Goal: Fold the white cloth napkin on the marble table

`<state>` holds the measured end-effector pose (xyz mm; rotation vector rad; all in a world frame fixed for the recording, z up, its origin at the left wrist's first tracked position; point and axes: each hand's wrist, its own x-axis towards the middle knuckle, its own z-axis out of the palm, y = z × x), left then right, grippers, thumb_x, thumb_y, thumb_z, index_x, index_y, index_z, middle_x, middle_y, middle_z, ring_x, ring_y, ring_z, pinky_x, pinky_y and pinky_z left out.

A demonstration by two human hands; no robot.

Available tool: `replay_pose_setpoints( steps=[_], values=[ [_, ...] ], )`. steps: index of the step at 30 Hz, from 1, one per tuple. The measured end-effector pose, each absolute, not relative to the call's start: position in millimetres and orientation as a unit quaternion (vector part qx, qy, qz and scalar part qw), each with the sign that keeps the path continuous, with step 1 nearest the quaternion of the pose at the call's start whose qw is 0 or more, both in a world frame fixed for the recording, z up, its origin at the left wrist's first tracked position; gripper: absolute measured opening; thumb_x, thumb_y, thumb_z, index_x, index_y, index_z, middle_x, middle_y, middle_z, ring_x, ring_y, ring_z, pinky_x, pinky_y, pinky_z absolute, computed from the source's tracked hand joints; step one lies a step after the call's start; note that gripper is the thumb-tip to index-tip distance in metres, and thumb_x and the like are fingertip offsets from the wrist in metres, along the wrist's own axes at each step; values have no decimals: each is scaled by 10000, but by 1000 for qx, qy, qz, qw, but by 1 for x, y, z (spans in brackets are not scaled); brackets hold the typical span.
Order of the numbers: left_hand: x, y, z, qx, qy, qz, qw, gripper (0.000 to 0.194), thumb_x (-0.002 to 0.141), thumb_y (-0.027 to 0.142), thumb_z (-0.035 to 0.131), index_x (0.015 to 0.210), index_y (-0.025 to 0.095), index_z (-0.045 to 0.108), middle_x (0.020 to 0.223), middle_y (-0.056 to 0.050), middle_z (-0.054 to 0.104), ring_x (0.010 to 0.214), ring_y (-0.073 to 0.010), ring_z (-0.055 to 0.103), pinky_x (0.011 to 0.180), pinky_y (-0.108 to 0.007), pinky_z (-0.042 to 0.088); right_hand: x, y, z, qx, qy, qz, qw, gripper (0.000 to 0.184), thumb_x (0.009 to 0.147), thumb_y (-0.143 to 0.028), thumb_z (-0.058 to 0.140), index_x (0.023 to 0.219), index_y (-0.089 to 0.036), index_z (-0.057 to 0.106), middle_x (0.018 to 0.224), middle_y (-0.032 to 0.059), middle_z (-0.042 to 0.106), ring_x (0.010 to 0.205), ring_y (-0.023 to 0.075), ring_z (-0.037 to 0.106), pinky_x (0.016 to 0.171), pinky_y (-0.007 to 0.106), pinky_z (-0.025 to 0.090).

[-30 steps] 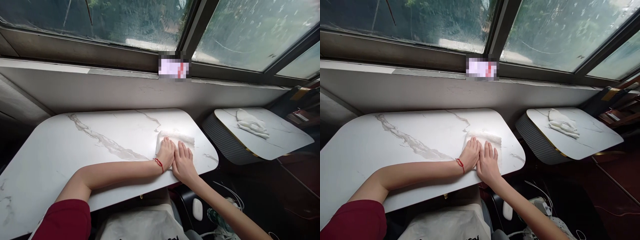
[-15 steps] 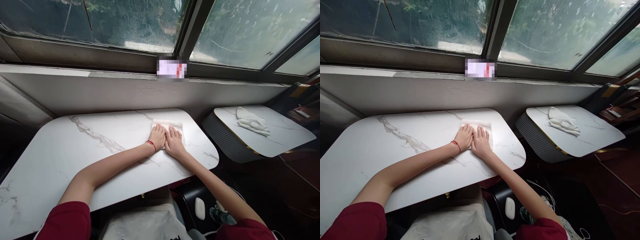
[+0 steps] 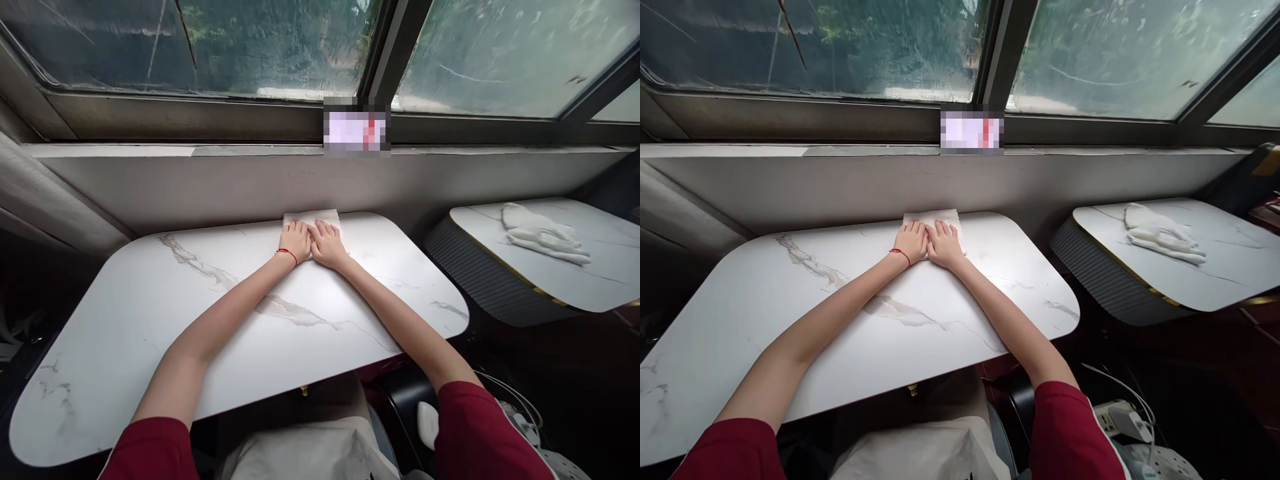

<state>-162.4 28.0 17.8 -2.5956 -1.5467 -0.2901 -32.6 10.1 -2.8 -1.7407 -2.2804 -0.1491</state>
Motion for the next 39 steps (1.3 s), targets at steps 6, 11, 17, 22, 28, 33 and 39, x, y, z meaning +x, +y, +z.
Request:
replay_pose_setpoints(
  steps=[6, 11, 17, 22, 28, 33, 39],
  values=[
    [-159, 23, 22, -858, -504, -77, 64, 471, 1017, 221, 300, 1361, 2, 536, 1391, -257, 570, 1300, -349, 501, 1049, -465, 373, -27, -4, 11, -586, -802, -65, 95, 537, 992, -197, 319, 1494, -72, 460, 1490, 236, 494, 1332, 330, 443, 1094, 448, 309],
    [-158, 6, 28, -874, -479, -47, 68, 460, 998, 213, 315, 1305, -10, 575, 1362, -273, 589, 1270, -359, 523, 1011, -467, 396, -34, -28, 40, -607, -792, -65, 5, 411, 972, -199, 378, 1299, -86, 600, 1248, 222, 637, 1130, 343, 583, 907, 401, 413],
    [-178, -41, 17, -887, -446, -59, 101, 517, 1001, 243, 316, 1366, -62, 519, 1415, -312, 546, 1316, -379, 505, 1006, -473, 423, -49, -77, 75, -572, -815, -33, -85, 355, 963, -164, 426, 1228, -78, 646, 1170, 222, 694, 1055, 324, 667, 840, 365, 434],
    [-218, -99, 15, -904, -402, -65, 127, 525, 1023, 261, 291, 1400, -20, 524, 1430, -258, 571, 1349, -354, 516, 1049, -444, 438, -59, -114, 101, -503, -857, 23, -111, 313, 914, -133, 469, 1086, -87, 727, 964, 180, 750, 869, 274, 703, 646, 306, 375],
    [-244, -163, 20, -919, -353, -66, 165, 499, 1010, 246, 357, 1401, 16, 565, 1438, -240, 586, 1376, -345, 521, 1123, -451, 409, -48, -128, 112, -371, -916, 141, -55, 283, 857, -240, 561, 979, -177, 808, 660, 52, 709, 544, 145, 515, 538, 268, 286],
    [-241, -174, 17, -912, -359, -33, 195, 516, 991, 240, 354, 1387, 6, 587, 1436, -247, 590, 1367, -353, 541, 1116, -463, 428, -53, -133, 111, -382, -914, 117, -72, 252, 871, -229, 555, 828, -149, 790, 654, 64, 699, 522, 126, 459, 519, 270, 246],
    [-236, -168, 16, -902, -399, 10, 163, 539, 950, 242, 423, 1392, -27, 574, 1453, -288, 556, 1369, -388, 533, 1105, -488, 442, -85, -136, 125, -405, -900, 74, -141, 286, 960, -162, 484, 938, -98, 762, 774, 129, 744, 637, 179, 634, 523, 268, 305]
  ],
)
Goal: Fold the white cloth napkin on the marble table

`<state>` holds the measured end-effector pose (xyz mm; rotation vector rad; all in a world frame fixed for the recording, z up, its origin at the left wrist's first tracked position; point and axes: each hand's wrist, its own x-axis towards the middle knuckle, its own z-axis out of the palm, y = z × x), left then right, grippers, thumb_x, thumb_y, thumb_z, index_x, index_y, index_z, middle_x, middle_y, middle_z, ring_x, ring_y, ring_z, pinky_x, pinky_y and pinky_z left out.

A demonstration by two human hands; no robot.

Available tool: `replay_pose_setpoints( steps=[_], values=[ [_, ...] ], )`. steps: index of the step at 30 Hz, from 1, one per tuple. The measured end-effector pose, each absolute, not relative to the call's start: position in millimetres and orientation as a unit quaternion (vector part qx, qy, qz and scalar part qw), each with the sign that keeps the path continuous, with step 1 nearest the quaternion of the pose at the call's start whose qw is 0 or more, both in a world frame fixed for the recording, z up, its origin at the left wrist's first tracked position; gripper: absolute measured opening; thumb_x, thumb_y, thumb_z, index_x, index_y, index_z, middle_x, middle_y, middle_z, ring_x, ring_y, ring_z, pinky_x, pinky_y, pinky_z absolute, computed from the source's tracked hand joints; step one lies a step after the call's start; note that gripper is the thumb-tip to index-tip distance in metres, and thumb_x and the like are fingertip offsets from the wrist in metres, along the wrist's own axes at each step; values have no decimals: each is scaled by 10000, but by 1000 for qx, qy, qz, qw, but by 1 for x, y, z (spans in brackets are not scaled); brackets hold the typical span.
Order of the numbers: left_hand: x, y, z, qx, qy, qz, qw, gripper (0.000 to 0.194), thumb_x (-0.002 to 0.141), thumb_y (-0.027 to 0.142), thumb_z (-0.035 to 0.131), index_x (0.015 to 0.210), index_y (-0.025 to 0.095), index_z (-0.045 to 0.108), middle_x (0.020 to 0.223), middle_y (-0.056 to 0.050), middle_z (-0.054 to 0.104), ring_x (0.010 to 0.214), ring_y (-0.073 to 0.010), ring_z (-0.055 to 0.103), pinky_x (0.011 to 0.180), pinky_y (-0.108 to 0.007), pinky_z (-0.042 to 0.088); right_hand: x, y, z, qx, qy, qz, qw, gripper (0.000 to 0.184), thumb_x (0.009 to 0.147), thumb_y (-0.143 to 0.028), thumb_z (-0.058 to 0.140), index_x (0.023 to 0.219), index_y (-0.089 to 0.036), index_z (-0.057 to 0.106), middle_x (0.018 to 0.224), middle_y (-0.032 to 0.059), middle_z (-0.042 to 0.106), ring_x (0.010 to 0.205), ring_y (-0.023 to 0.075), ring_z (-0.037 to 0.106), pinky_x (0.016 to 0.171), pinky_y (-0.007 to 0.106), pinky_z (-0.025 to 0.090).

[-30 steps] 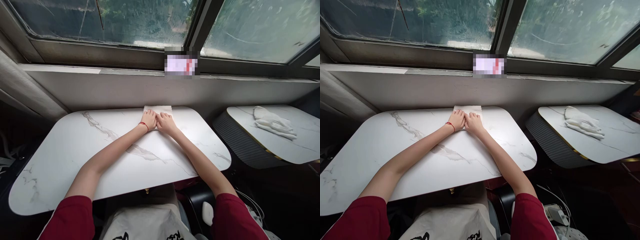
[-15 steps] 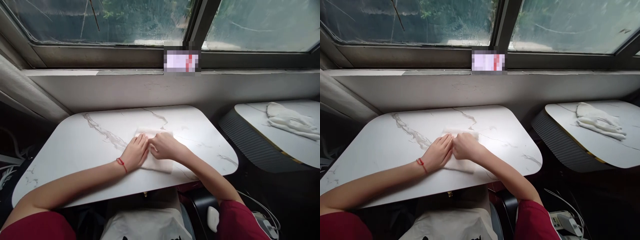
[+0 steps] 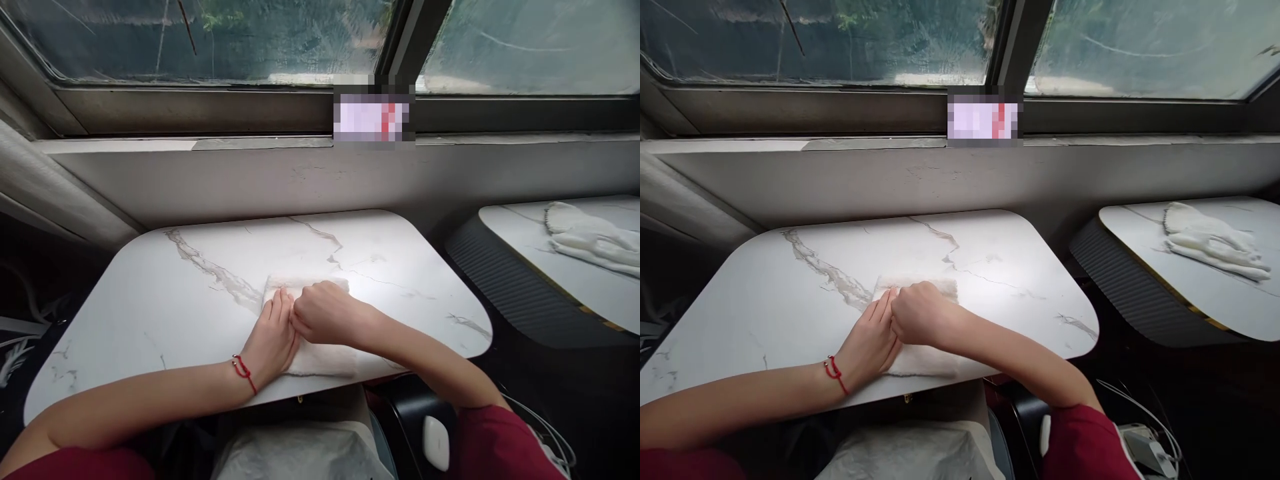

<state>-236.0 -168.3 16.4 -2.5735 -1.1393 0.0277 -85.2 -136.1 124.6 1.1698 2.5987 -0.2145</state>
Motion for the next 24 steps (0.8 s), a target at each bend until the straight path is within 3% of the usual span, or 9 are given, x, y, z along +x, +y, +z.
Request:
replay_pose_setpoints(
  steps=[3, 6, 9, 11, 14, 19, 24],
  values=[
    [-237, -155, 17, -875, -460, 41, 147, 580, 925, 260, 455, 1405, -52, 549, 1469, -312, 527, 1373, -402, 523, 1085, -476, 459, -107, -130, 124, 400, 899, -64, 167, 233, 915, -96, 539, 1012, -78, 750, 858, 164, 763, 731, 212, 709, 574, 261, 414],
    [-243, -129, 19, -840, -525, 50, 127, 610, 901, 255, 482, 1431, -44, 519, 1472, -326, 514, 1372, -417, 516, 1060, -490, 465, -131, -117, 107, 420, 890, -33, 172, 334, 873, -98, 586, 1178, -42, 710, 1017, 228, 763, 880, 272, 743, 686, 301, 507],
    [-256, -93, 22, -814, -568, 53, 115, 613, 906, 235, 476, 1474, 4, 484, 1494, -307, 502, 1392, -418, 493, 1039, -501, 465, -158, -97, 78, 475, 865, 61, 150, 524, 916, -136, 532, 1403, 56, 549, 1336, 349, 617, 1155, 383, 673, 819, 411, 523],
    [-270, -69, 23, -806, -579, 49, 112, 610, 920, 225, 457, 1493, 16, 462, 1517, -290, 486, 1424, -398, 461, 1059, -496, 451, -174, -80, 60, 515, 841, 112, 118, 541, 964, -121, 425, 1458, 96, 467, 1431, 380, 521, 1260, 419, 601, 866, 464, 495],
    [-295, -38, 20, -810, -577, 19, 105, 616, 929, 236, 439, 1495, -8, 448, 1535, -279, 471, 1457, -370, 424, 1120, -496, 408, -189, -51, 44, 517, 843, 134, 64, 538, 964, -123, 393, 1449, 100, 462, 1394, 378, 551, 1213, 418, 597, 873, 481, 456],
    [-326, -4, 9, -798, -591, -73, 96, 572, 958, 235, 355, 1467, 10, 488, 1531, -240, 497, 1446, -334, 449, 1161, -482, 380, -184, 2, 35, 416, 904, 99, -28, 423, 942, -172, 427, 1287, 18, 581, 1125, 262, 653, 980, 334, 585, 815, 416, 407],
    [-335, 6, 2, -796, -592, -98, 84, 568, 1002, 301, 315, 1469, 24, 482, 1553, -213, 481, 1468, -313, 422, 1194, -463, 342, -165, 39, 16, 362, 919, 70, -139, 402, 990, -311, 426, 1242, -78, 635, 1120, 204, 632, 1025, 322, 512, 872, 419, 380]
  ],
)
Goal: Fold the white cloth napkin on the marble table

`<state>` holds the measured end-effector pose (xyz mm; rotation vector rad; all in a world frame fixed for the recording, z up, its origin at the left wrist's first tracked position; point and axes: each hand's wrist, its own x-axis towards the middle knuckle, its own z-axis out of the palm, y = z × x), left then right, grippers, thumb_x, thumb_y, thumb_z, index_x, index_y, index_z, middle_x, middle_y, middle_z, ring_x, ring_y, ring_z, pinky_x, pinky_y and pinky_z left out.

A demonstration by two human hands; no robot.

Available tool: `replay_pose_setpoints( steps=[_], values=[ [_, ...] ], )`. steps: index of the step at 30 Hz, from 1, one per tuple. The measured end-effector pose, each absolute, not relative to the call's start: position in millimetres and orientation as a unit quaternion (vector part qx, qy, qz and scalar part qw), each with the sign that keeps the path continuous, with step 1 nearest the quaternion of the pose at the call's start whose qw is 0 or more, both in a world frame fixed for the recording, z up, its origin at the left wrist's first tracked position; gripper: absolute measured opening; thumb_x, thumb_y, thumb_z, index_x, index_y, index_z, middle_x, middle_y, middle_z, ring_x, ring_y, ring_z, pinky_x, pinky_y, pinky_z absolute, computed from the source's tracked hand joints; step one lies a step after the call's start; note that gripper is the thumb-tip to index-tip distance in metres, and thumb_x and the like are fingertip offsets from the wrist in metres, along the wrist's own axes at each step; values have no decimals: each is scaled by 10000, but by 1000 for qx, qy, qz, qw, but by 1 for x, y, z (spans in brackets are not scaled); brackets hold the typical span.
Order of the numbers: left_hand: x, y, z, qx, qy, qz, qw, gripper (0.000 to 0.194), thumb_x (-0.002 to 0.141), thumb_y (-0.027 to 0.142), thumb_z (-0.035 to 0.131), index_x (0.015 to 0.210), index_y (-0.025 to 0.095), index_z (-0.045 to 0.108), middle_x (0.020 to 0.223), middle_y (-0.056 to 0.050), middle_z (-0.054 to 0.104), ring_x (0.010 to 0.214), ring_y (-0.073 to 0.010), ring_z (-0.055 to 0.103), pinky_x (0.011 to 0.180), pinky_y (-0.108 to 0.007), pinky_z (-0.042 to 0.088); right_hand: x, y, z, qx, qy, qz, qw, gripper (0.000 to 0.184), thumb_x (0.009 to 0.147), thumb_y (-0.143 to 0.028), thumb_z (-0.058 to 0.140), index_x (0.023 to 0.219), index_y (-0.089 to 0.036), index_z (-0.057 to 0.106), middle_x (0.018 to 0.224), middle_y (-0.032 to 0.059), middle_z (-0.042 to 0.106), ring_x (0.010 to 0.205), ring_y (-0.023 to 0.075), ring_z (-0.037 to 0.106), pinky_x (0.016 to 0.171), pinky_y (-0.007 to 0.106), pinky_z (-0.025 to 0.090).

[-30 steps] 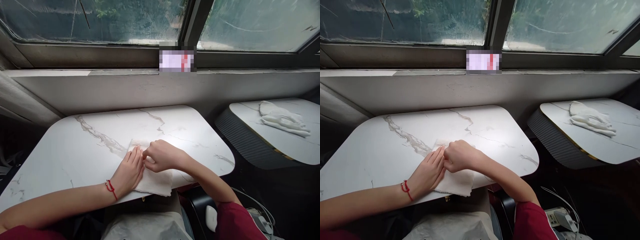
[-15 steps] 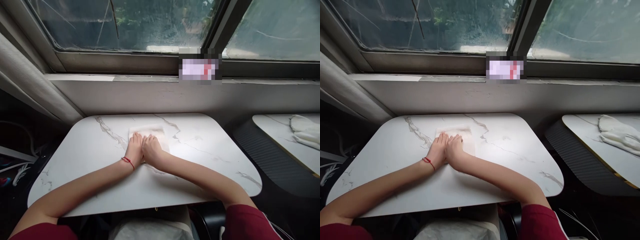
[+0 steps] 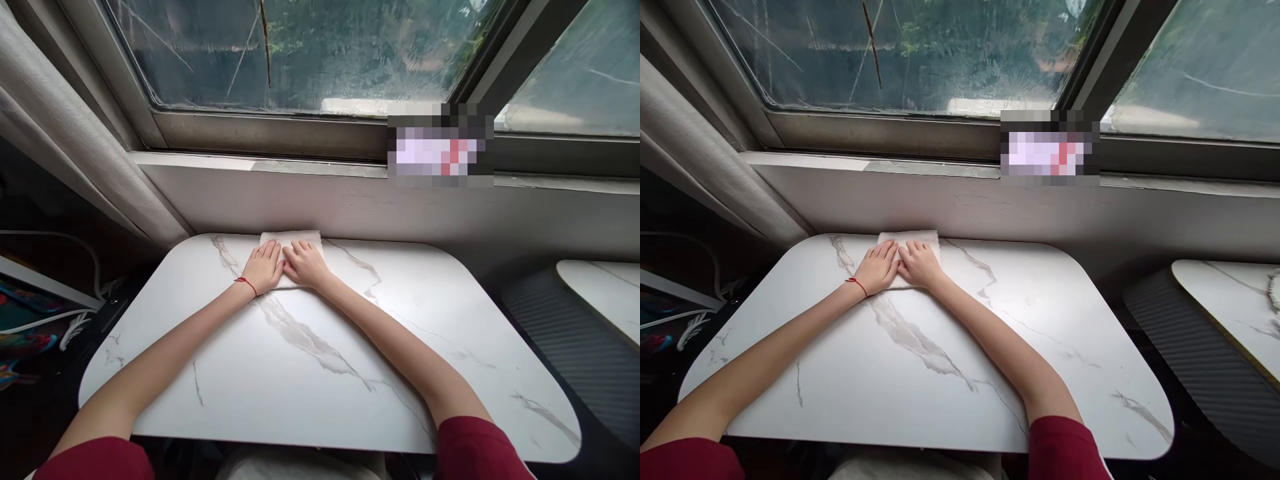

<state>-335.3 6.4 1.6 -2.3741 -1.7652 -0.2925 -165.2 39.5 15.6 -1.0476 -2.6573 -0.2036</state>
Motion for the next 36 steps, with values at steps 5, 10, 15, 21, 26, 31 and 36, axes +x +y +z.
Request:
replay_pose_setpoints(
  steps=[5, 10, 15, 21, 26, 31, 36],
  values=[
    [-339, 8, 2, -802, -582, -109, 76, 565, 1014, 353, 346, 1474, 45, 459, 1597, -207, 422, 1520, -308, 344, 1206, -464, 333, -155, 53, -3, -344, -909, -25, 232, 521, 974, -360, 479, 1421, -107, 563, 1436, 230, 510, 1321, 350, 409, 1063, 472, 309],
    [-343, 10, 9, -826, -544, -112, 92, 513, 993, 378, 415, 1354, 40, 554, 1448, -227, 570, 1421, -333, 469, 1169, -462, 382, -155, 57, -10, -304, -926, -5, 226, 548, 995, -302, 401, 1484, -80, 514, 1534, 232, 481, 1437, 326, 381, 1134, 478, 282],
    [-340, 3, 12, -824, -549, -97, 105, 509, 998, 344, 402, 1349, 11, 557, 1438, -253, 567, 1416, -347, 478, 1150, -469, 404, -158, 54, -9, -306, -926, -1, 221, 553, 986, -275, 395, 1481, -59, 516, 1542, 237, 485, 1457, 334, 395, 1142, 491, 296],
    [-348, -49, 13, -798, -580, -68, 150, 515, 1011, 344, 364, 1319, 0, 594, 1399, -264, 602, 1369, -366, 533, 1097, -486, 460, -176, 16, -5, -269, -939, 13, 212, 550, 984, -269, 410, 1471, -36, 516, 1557, 245, 466, 1468, 344, 399, 1156, 508, 295],
    [-377, -133, 3, -770, -597, -91, 204, 530, 1030, 340, 321, 1304, -15, 603, 1385, -284, 610, 1342, -378, 567, 1068, -476, 491, -206, -47, -9, -200, -949, 12, 244, 552, 1001, -319, 427, 1457, -22, 520, 1542, 264, 474, 1446, 374, 418, 1150, 534, 312],
    [-399, -211, 1, -732, -627, -133, 231, 532, 1040, 359, 337, 1413, 16, 498, 1421, -273, 584, 1348, -367, 563, 1065, -484, 498, -240, -98, -8, -130, -950, 18, 282, 528, 1008, -346, 429, 1417, -34, 544, 1504, 259, 514, 1417, 360, 447, 1135, 522, 350],
    [-410, -253, 0, -684, -677, -133, 237, 560, 1033, 342, 290, 1463, 10, 423, 1417, -297, 572, 1359, -397, 550, 1072, -524, 490, -271, -124, -4, -77, -958, 24, 274, 531, 1017, -379, 444, 1405, -31, 547, 1494, 252, 523, 1410, 351, 455, 1128, 520, 372]
  ],
)
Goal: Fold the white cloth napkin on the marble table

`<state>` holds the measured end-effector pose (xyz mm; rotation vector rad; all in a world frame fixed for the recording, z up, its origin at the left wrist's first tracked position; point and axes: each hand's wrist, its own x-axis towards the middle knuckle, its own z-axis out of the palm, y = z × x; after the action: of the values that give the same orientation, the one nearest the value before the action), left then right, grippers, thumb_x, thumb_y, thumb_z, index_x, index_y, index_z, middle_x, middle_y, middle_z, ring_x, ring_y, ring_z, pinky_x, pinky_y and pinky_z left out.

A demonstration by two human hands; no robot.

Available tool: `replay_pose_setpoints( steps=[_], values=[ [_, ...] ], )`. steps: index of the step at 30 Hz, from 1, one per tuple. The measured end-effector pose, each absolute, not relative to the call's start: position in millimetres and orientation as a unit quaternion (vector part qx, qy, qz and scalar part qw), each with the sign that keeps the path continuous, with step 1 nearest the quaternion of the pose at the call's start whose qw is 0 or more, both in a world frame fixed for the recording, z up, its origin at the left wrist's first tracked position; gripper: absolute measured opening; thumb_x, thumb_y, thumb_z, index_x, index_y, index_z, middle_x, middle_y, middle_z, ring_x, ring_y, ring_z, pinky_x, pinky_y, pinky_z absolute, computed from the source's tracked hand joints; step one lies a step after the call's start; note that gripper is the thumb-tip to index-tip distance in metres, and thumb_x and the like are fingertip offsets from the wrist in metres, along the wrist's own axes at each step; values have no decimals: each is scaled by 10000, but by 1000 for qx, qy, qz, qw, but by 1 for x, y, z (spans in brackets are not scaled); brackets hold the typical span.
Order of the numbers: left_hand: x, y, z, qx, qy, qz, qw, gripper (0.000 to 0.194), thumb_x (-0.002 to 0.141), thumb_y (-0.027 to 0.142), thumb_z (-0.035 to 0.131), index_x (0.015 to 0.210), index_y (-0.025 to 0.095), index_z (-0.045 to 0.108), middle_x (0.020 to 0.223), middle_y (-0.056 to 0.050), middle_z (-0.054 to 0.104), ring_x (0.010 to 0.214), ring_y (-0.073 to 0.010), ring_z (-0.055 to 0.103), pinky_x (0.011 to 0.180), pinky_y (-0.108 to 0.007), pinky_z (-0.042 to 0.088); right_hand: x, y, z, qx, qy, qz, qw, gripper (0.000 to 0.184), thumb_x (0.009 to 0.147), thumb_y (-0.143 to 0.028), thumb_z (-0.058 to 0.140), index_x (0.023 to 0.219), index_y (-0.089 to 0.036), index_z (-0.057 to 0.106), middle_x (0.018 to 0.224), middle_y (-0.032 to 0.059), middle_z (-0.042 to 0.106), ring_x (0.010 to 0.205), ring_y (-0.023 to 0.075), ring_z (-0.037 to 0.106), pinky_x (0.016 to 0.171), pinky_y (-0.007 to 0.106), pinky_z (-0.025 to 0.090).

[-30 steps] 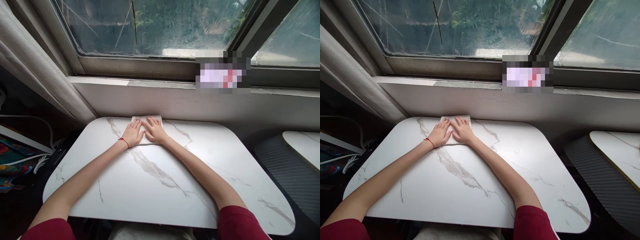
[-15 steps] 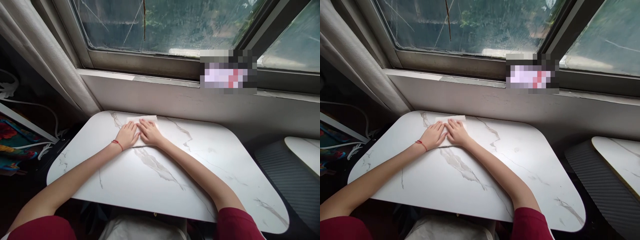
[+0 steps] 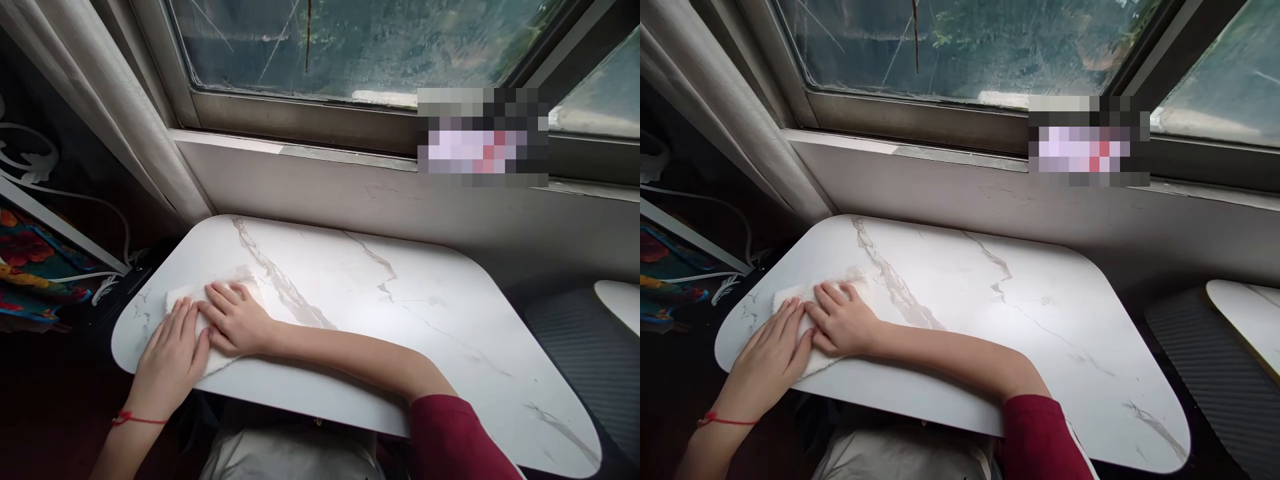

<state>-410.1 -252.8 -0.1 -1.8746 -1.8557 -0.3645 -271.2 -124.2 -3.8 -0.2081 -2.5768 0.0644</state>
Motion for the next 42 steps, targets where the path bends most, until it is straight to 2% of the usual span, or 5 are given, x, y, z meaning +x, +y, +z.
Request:
replay_pose_setpoints(
  steps=[10, 15, 22, 30, 42],
  values=[
    [-464, -246, -8, -630, -735, -145, 204, 576, 1000, 301, 257, 1496, 55, 416, 1458, -281, 554, 1392, -390, 523, 1088, -570, 478, -331, -135, 3, -105, -960, 20, 259, 508, 1011, -345, 430, 1389, -22, 537, 1519, 274, 490, 1423, 374, 434, 1119, 550, 379],
    [-500, -194, 3, -661, -727, -111, 152, 580, 963, 296, 256, 1402, 16, 513, 1496, -264, 526, 1426, -347, 493, 1157, -530, 425, -355, -110, 1, -195, -946, 50, 255, 506, 1003, -302, 443, 1415, -15, 509, 1560, 281, 438, 1455, 376, 403, 1155, 550, 333],
    [-514, -90, 20, -683, -729, 1, 39, 616, 944, 285, 285, 1450, -22, 452, 1572, -240, 443, 1495, -295, 402, 1233, -461, 325, -362, -46, 0, -289, -927, 54, 234, 499, 1015, -262, 415, 1446, -27, 499, 1593, 251, 407, 1489, 355, 365, 1189, 510, 276],
    [-456, -30, 4, -691, -710, -104, 91, 555, 963, 216, 298, 1440, 1, 484, 1574, -219, 452, 1505, -284, 385, 1244, -455, 290, -318, 18, -2, -328, -921, 20, 209, 508, 1039, -248, 350, 1490, -53, 478, 1603, 221, 407, 1498, 324, 357, 1189, 478, 268],
    [-474, -32, 1, -725, -675, -115, 75, 550, 985, 269, 308, 1465, 58, 471, 1588, -190, 445, 1503, -272, 389, 1241, -464, 301, -319, 18, -2, -328, -923, 4, 203, 505, 1047, -273, 359, 1487, -56, 480, 1602, 230, 403, 1495, 327, 353, 1176, 484, 279]
  ],
)
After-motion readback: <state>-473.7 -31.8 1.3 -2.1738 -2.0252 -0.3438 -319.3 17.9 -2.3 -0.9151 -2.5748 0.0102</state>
